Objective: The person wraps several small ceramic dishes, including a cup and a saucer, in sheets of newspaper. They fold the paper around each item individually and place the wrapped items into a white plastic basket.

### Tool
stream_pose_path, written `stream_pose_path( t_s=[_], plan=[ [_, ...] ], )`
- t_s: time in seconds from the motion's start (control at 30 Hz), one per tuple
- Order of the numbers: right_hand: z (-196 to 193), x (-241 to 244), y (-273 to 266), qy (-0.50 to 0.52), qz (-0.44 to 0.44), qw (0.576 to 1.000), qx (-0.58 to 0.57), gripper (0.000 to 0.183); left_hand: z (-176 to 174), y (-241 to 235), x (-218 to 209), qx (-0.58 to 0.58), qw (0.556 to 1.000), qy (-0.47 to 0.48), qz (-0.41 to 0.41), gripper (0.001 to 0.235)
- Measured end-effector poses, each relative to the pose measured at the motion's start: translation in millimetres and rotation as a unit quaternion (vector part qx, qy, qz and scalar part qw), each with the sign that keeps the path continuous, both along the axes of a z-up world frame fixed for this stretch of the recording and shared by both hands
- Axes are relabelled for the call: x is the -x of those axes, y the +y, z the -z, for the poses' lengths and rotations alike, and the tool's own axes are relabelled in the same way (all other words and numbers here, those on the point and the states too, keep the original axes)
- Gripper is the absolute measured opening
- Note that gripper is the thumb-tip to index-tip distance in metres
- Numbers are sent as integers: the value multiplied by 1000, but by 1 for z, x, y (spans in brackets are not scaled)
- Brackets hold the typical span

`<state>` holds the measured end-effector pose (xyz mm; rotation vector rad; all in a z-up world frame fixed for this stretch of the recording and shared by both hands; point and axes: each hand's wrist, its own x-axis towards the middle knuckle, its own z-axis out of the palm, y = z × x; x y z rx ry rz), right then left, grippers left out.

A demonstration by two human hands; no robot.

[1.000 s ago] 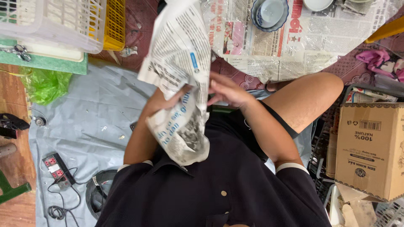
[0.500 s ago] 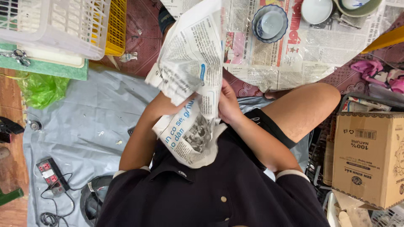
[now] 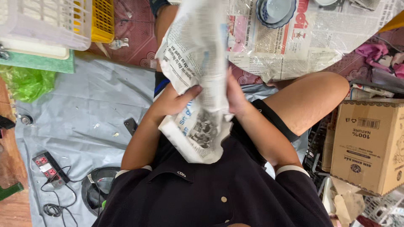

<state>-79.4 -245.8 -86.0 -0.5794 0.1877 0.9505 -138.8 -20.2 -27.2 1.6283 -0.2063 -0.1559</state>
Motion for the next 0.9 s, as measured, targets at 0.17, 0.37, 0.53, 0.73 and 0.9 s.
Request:
stream_pose_path(
  t_s=[0.17, 0.37, 0.53, 0.73, 0.9],
  plan=[
    [-24, -11, -4, -136, 31, 988, 67, 43, 27, 20, 0, -131, 990, -47, -18, 34],
    [-6, -37, -19, -383, 178, 827, 370, 21, 10, 58, -2, -40, 980, 9, -195, 27],
    [-3, -43, -10, -422, 244, 796, 359, 8, 13, 82, -4, -123, 958, 5, -260, 18],
    [14, -37, 4, -459, 250, 784, 336, 16, 32, 90, 3, 86, 964, -28, -252, 28],
    [25, -36, -1, -440, 180, 820, 318, 16, 54, 102, 14, 33, 952, 36, -302, 22]
  ],
)
